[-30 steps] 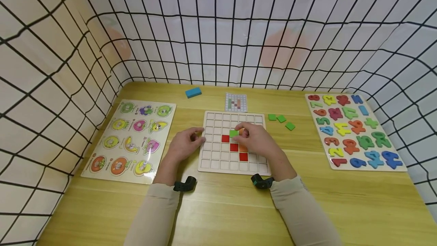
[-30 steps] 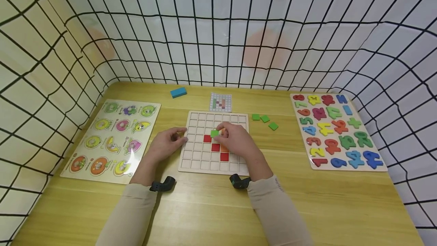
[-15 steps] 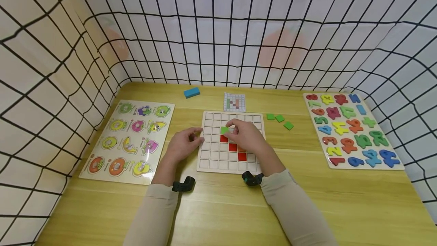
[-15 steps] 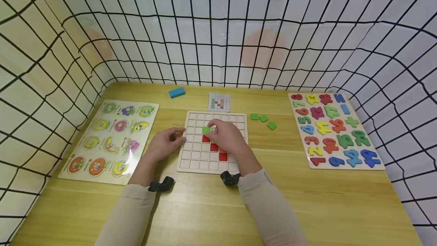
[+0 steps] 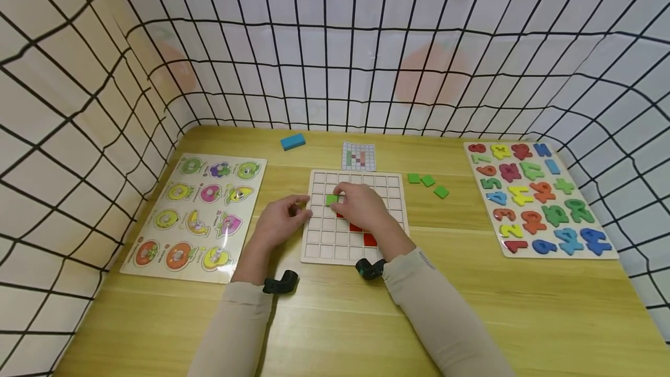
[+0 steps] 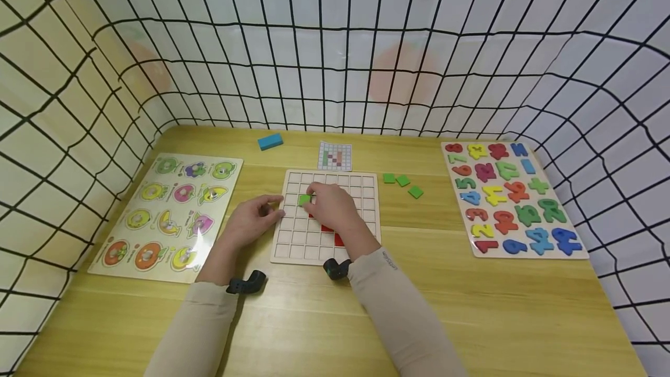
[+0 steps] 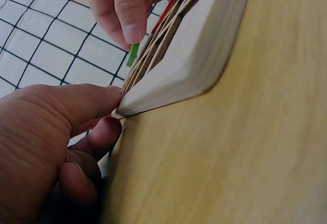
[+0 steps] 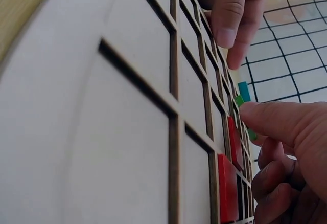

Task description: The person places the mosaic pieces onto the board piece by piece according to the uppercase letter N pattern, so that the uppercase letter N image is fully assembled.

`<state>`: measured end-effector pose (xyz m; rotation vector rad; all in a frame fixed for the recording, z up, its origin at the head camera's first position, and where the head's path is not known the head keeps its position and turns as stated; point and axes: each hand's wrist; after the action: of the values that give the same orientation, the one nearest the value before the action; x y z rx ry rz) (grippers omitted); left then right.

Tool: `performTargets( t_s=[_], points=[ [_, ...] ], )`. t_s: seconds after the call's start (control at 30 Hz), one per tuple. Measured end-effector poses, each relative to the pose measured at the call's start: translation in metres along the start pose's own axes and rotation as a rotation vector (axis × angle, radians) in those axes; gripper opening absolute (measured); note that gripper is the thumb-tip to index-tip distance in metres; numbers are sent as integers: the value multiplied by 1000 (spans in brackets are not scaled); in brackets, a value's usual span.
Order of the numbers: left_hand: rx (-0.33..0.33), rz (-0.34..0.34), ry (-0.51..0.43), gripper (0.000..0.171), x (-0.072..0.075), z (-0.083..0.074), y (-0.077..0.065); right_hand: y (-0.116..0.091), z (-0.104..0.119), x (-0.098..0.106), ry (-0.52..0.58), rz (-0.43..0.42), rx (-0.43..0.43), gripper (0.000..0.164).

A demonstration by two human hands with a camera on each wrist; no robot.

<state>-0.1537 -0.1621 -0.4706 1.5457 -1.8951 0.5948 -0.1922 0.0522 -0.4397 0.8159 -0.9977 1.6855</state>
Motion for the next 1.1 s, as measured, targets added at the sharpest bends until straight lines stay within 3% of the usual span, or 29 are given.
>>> performTargets(
  t_s=[0.2,0.67,1.1],
  points=[
    [-2,2,2,41,0,-1,0,4,3,-2,-54,-21,-21,33],
    [-5,-1,-3,40,1,-3,0,8,4,-6,-54,-14,-27,34],
    [8,5,-8,41,1,-2,-1,3,-4,6,29,-6,-56,38]
  ],
)
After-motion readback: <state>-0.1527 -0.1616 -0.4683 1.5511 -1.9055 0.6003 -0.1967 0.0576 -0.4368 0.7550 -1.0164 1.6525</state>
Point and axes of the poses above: each hand's wrist, its own y-axis towards the middle knuckle, its own x-axis out of the back of the hand, z = x × y, and after that the axes turned 11 degrees about -x, right-handed
